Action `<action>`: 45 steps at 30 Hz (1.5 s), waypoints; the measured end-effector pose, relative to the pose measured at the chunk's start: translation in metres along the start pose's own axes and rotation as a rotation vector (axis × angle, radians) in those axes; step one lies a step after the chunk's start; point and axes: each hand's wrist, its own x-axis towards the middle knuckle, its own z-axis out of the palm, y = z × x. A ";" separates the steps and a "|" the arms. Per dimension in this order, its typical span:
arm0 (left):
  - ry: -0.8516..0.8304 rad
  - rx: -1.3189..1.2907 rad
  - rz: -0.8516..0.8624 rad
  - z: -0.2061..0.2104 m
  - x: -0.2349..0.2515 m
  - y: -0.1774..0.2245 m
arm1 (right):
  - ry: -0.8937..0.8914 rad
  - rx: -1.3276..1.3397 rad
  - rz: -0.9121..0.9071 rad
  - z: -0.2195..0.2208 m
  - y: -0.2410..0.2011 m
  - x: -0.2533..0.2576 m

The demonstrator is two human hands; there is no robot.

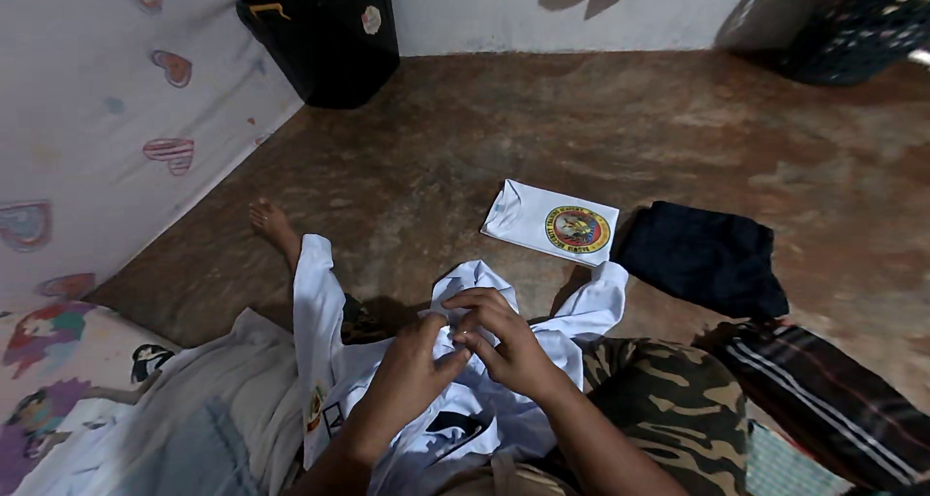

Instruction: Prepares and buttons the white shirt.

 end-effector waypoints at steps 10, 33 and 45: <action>0.309 0.071 0.322 0.010 0.001 -0.006 | 0.011 0.293 0.069 -0.009 0.001 -0.003; 0.213 -0.632 -0.012 0.009 -0.006 -0.042 | -0.757 0.164 0.449 -0.038 0.061 -0.061; 0.185 -0.647 -0.149 0.006 -0.017 -0.044 | -0.365 -0.159 0.590 -0.030 0.064 -0.060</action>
